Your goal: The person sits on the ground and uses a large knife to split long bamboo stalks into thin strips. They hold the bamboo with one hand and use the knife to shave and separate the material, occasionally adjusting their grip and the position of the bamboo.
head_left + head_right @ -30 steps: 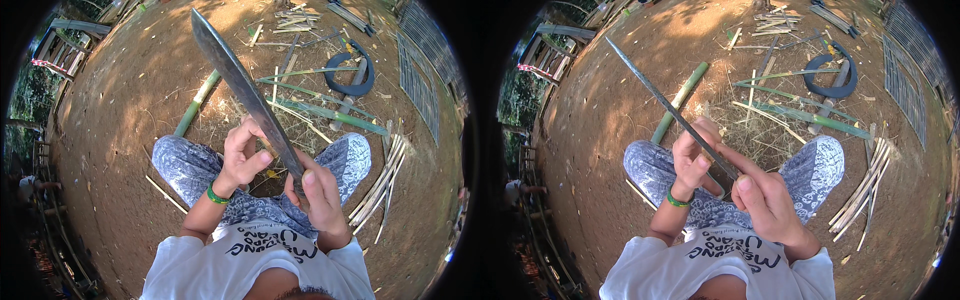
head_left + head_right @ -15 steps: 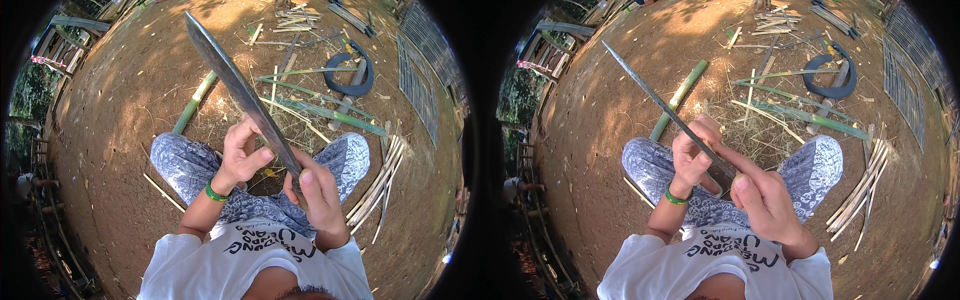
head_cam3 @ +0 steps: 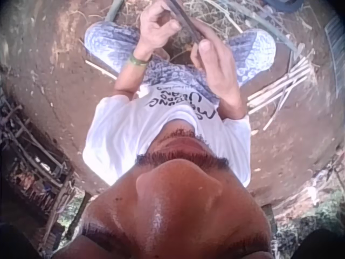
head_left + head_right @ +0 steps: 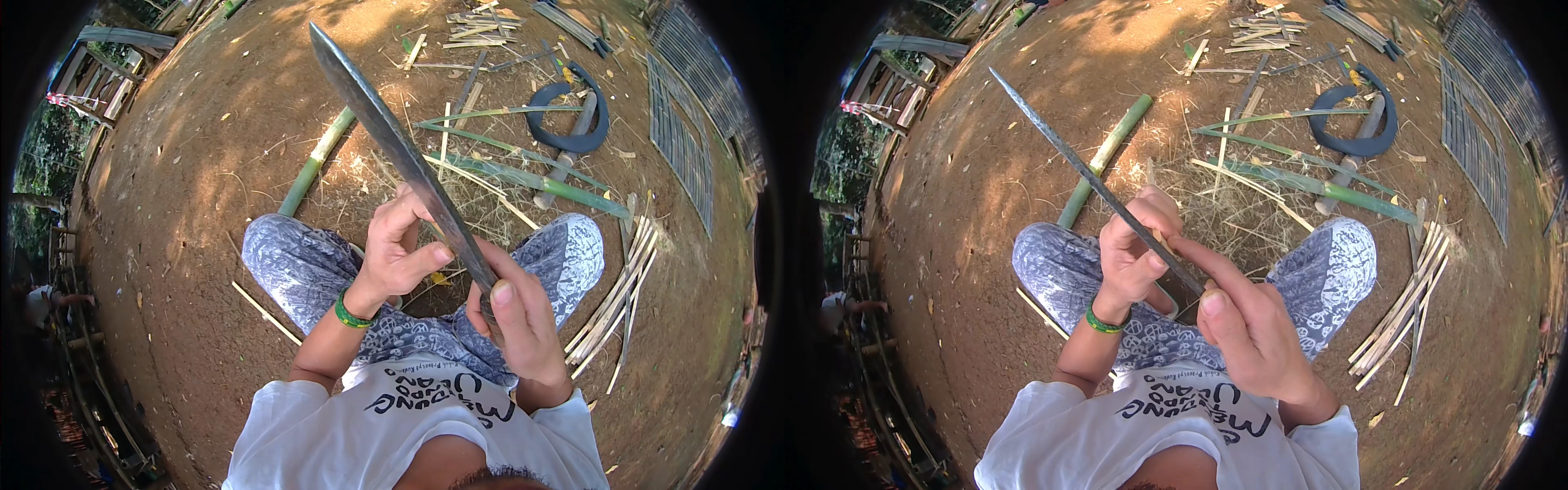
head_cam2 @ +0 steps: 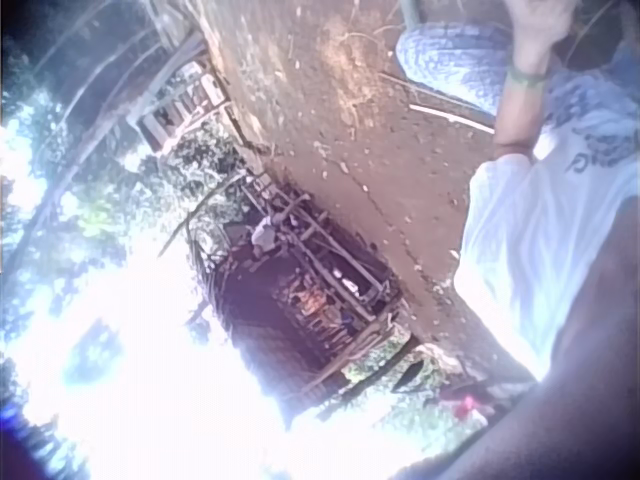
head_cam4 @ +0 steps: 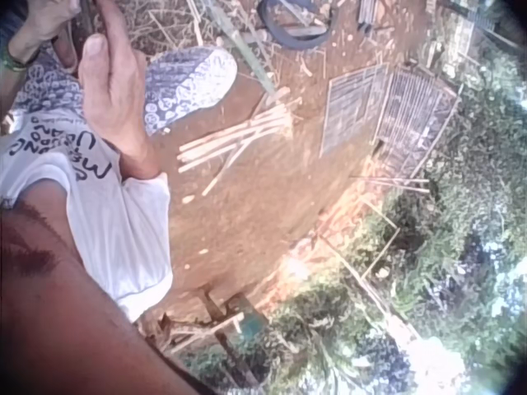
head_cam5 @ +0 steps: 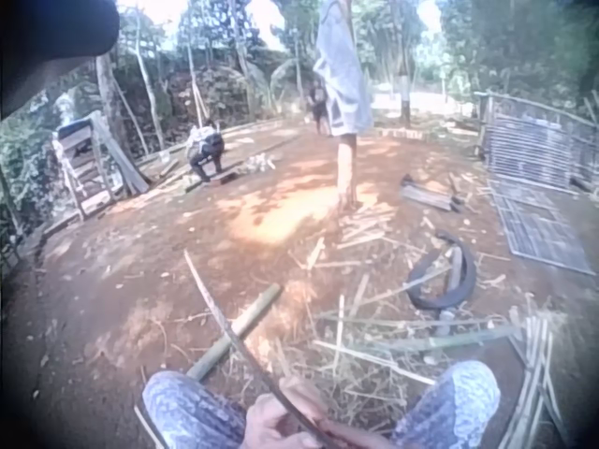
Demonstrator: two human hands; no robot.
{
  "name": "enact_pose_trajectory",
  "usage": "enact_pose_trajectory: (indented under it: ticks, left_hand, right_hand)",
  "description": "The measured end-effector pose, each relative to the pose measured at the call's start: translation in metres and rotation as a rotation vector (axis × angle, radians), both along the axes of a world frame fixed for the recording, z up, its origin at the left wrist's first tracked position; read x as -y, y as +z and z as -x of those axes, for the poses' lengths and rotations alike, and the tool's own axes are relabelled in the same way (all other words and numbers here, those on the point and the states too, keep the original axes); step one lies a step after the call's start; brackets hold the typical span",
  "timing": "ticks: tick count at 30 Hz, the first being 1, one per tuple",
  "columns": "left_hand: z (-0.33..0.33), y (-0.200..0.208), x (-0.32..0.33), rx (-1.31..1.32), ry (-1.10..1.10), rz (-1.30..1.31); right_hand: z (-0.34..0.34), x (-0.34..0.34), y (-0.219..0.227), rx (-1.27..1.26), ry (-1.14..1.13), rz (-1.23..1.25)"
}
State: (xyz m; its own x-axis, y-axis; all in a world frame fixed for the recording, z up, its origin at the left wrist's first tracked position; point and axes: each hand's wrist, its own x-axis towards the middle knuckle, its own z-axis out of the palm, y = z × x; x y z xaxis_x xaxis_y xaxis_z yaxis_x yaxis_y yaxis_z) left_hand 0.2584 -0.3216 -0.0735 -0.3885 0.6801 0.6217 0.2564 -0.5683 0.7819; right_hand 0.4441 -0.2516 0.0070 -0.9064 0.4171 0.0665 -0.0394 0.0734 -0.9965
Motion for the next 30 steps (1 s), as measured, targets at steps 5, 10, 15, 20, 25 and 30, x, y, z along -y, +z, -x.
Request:
enact_pose_trajectory:
  ticks: [5,10,15,20,25,30]
  left_hand:
    - [0.003,-0.001,-0.001,-0.052,-0.017,0.008]
    - [0.004,-0.001,0.0,-0.041,-0.02,0.007]
    - [0.003,-0.002,0.0,-0.036,-0.038,0.002]
    - [0.001,-0.002,-0.004,-0.033,-0.044,-0.01]
    - [-0.002,0.0,-0.01,-0.014,-0.048,-0.01]
    - [0.002,-0.008,-0.01,-0.06,-0.055,-0.009]
  right_hand:
    - [-0.001,-0.001,-0.001,0.012,0.002,0.007]
    - [0.0,-0.002,0.002,0.046,0.022,0.019]
    - [-0.002,-0.002,-0.002,0.057,0.044,0.053]
    - [-0.002,-0.001,-0.002,0.066,0.023,0.054]
    - [-0.004,0.002,-0.002,0.088,-0.033,0.031]
    - [-0.005,-0.003,0.0,0.099,0.009,0.011]
